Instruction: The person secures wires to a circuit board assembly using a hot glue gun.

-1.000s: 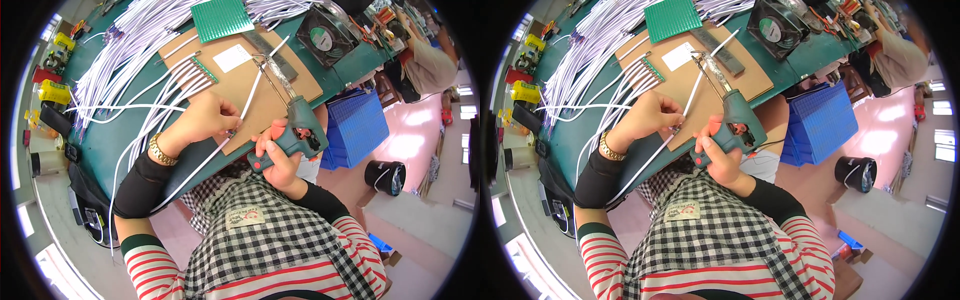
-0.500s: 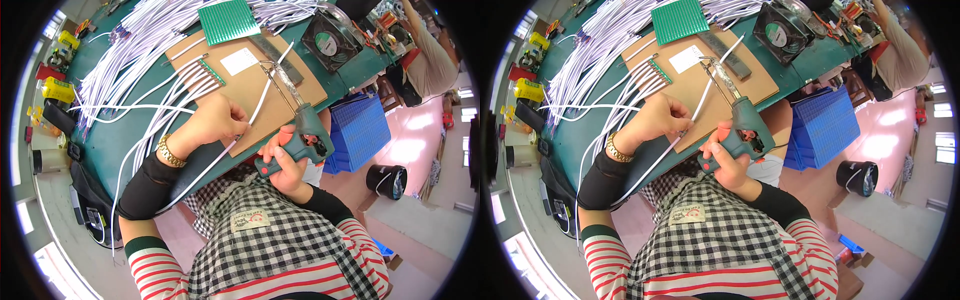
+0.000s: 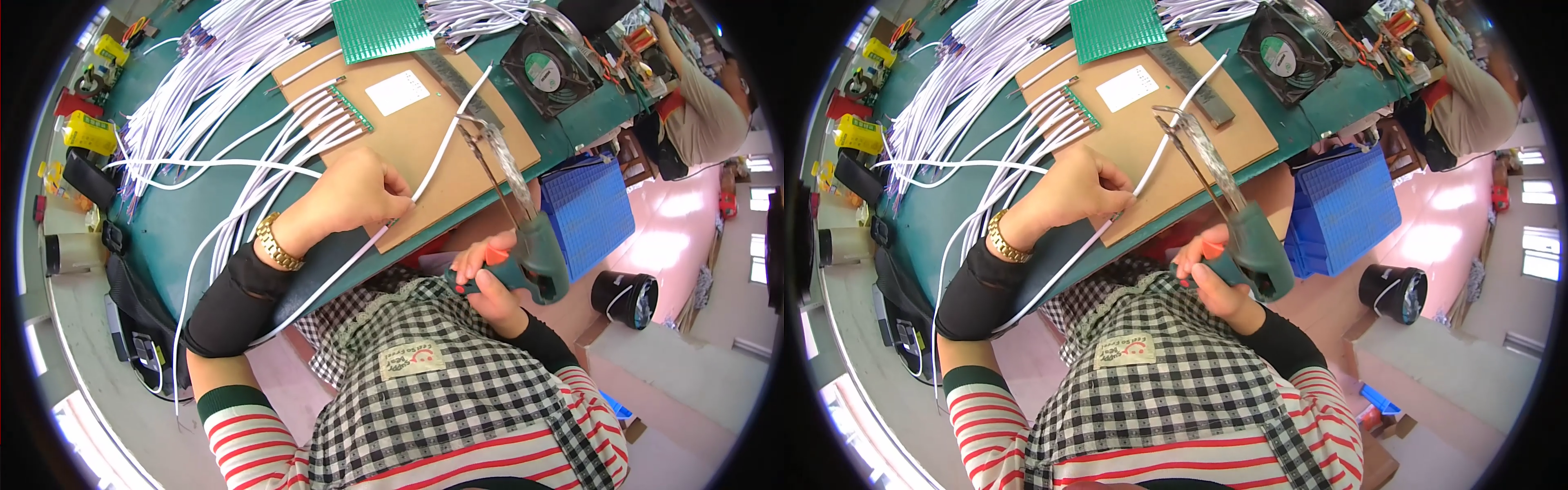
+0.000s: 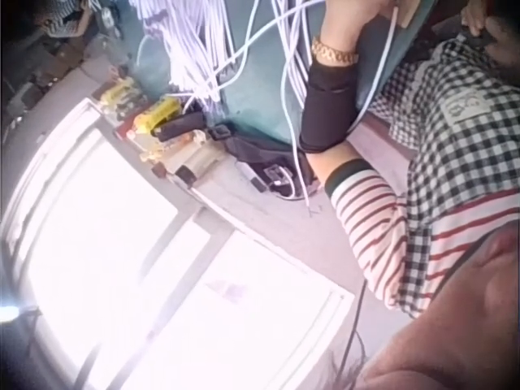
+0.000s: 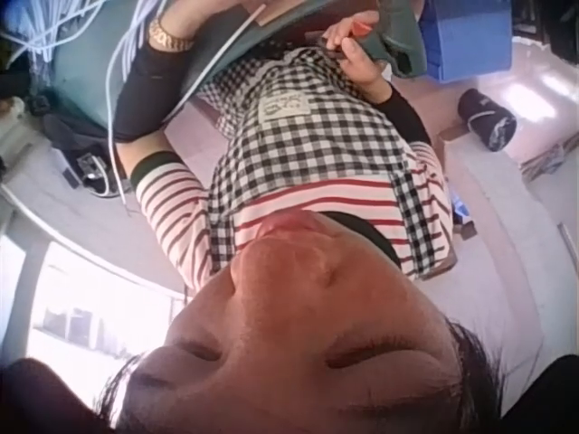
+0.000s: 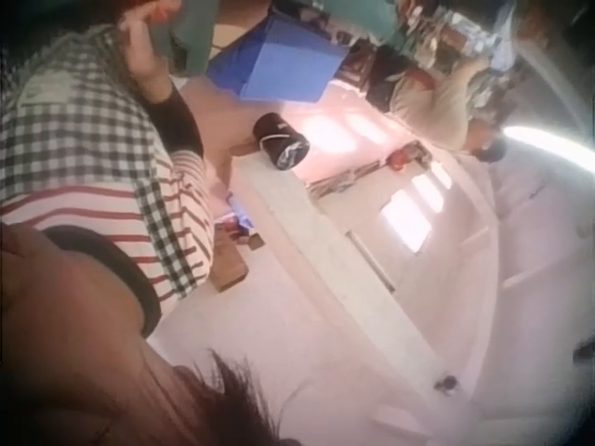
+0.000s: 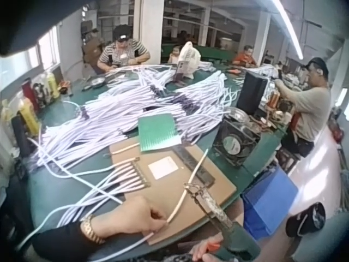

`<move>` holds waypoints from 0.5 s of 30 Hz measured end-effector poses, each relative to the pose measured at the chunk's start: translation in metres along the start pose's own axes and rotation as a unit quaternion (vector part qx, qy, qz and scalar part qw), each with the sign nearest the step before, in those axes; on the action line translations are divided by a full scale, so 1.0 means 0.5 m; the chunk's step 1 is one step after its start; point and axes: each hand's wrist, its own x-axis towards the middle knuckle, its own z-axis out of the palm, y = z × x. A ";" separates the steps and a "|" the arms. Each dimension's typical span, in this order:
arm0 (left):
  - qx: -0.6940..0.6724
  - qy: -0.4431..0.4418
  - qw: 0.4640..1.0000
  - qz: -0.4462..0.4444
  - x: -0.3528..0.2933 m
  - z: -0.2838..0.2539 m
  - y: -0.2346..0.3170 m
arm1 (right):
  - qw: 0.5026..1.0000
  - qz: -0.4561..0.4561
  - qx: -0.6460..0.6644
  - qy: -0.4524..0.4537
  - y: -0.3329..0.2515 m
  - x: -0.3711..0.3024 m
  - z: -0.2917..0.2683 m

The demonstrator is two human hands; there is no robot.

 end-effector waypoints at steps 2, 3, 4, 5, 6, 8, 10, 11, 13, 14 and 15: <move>0.002 -0.007 1.000 -0.006 -0.002 0.000 0.004 | 0.998 -0.016 -0.056 -0.017 -0.006 -0.023 -0.019; 0.000 -0.006 1.000 -0.009 -0.002 -0.001 0.002 | 0.993 -0.036 -0.111 -0.033 -0.010 -0.032 -0.027; 0.001 -0.014 1.000 -0.012 0.000 -0.003 -0.001 | 0.990 -0.055 -0.121 -0.055 -0.015 -0.036 -0.032; 0.003 -0.021 1.000 -0.015 0.004 -0.004 -0.004 | 0.990 -0.051 -0.120 -0.056 -0.015 -0.045 -0.038; -0.002 -0.021 1.000 -0.018 0.004 -0.005 -0.007 | 0.986 -0.042 -0.145 -0.065 -0.018 -0.054 -0.041; -0.016 -0.026 0.999 -0.010 0.006 -0.010 -0.013 | 0.975 0.010 -0.192 -0.109 -0.041 -0.058 -0.046; -0.013 -0.029 0.999 -0.013 0.010 -0.012 -0.008 | 0.979 0.046 -0.184 -0.079 -0.041 -0.081 -0.048; -0.005 -0.028 0.999 -0.018 0.011 -0.011 -0.006 | 0.980 0.076 -0.176 -0.049 -0.043 -0.092 -0.048; 0.003 -0.041 0.999 -0.028 0.013 -0.016 0.002 | 0.973 0.125 -0.191 -0.044 -0.047 -0.106 -0.054; 0.014 -0.053 0.998 -0.034 0.012 -0.016 0.003 | 0.963 0.168 -0.207 -0.040 -0.051 -0.113 -0.058; 0.012 -0.048 0.998 -0.033 0.013 -0.015 0.000 | 0.951 0.208 -0.224 -0.039 -0.056 -0.113 -0.063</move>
